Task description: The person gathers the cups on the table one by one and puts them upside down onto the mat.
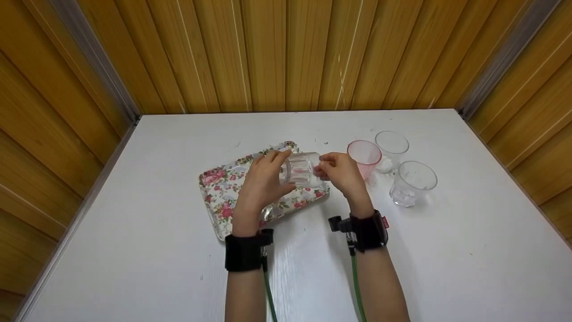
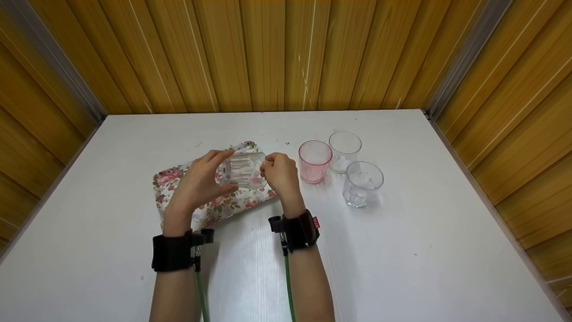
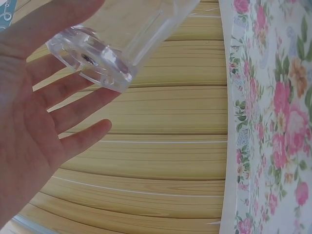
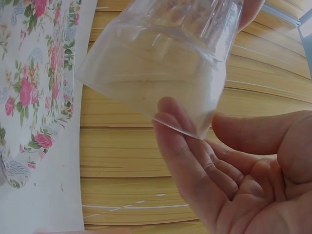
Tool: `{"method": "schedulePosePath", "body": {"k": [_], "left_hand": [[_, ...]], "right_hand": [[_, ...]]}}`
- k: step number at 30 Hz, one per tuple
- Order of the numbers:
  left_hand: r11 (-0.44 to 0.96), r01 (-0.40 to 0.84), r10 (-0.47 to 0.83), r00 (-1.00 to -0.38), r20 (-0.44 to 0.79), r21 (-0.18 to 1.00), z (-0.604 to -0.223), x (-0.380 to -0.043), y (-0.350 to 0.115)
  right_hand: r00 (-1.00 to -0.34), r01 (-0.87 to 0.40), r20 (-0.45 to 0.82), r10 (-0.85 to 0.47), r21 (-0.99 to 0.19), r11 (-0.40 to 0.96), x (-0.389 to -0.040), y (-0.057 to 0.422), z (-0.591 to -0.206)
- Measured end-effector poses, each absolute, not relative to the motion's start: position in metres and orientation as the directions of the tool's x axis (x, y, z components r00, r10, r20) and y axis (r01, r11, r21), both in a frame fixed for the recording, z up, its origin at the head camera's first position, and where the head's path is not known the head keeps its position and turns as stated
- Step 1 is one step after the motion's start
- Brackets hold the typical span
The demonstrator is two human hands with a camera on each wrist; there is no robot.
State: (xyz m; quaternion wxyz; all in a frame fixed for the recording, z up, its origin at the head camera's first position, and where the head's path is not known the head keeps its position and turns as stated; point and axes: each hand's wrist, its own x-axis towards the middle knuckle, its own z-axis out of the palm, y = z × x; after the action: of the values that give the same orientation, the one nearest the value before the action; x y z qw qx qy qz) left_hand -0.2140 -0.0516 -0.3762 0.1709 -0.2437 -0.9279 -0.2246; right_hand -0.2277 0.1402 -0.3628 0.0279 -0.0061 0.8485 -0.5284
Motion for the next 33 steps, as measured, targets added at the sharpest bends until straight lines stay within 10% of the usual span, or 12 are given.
{"method": "schedulePosePath", "body": {"k": [33], "left_hand": [[0.783, 0.540, 0.373, -0.805, 0.461, 0.309, -0.3725, -0.2118, -0.0521]], "right_hand": [[-0.996, 0.031, -0.069, -0.063, -0.879, 0.475, -0.2307, 0.1382, -0.3674]]}}
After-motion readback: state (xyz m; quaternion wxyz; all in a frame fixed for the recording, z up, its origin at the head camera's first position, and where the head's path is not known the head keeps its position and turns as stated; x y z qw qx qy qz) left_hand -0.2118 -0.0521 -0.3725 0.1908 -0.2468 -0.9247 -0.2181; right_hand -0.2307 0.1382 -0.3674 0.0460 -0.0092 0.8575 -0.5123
